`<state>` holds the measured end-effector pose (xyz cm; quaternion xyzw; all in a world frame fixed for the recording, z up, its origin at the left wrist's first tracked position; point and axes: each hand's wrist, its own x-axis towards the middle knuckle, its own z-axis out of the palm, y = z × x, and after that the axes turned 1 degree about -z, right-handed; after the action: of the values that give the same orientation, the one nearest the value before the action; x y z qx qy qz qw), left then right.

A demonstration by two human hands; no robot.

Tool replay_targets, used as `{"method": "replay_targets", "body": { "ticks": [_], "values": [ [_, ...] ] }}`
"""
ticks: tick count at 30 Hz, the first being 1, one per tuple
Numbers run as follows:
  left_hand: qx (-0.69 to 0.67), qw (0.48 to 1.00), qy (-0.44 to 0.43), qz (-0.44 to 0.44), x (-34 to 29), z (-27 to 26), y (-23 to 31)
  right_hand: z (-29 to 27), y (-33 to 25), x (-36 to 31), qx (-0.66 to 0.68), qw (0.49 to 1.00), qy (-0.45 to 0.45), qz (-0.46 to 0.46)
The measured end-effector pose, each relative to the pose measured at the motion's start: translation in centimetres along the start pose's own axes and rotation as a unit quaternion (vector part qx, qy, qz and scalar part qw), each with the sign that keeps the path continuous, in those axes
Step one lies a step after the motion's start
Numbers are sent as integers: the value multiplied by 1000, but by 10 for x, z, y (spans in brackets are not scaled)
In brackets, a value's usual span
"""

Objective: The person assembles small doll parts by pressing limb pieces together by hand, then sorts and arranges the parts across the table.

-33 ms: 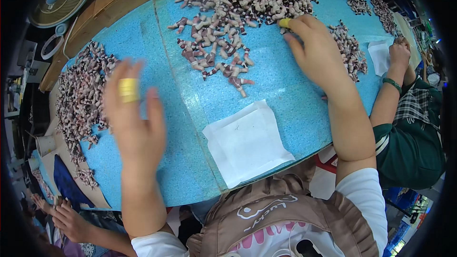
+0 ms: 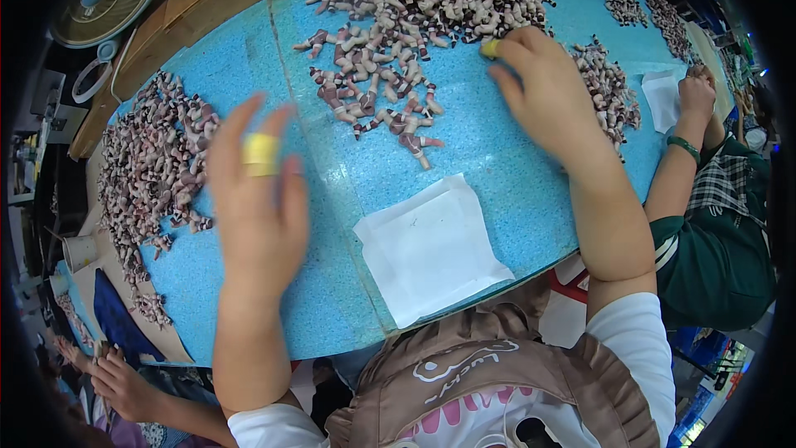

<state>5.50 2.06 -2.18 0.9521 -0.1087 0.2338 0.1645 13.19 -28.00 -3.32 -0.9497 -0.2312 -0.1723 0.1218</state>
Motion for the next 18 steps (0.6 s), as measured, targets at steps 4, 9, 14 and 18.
{"method": "replay_targets", "body": {
  "ticks": [4, 9, 14, 18],
  "values": [
    [-73, 987, -116, 78, 3, 25, 18, -4, -27, -8, 51, 998, -11, -43],
    [-122, 984, -120, 59, -3, 23, 11, -18, -35, -17, 141, 988, -56, -38],
    [-200, 973, -117, -4, -3, 25, 11, -16, -24, -10, 139, 989, -31, -45],
    [-173, 982, -48, -53, -1, 27, 16, -13, -27, -9, 53, 993, -33, -97]
  ]
}}
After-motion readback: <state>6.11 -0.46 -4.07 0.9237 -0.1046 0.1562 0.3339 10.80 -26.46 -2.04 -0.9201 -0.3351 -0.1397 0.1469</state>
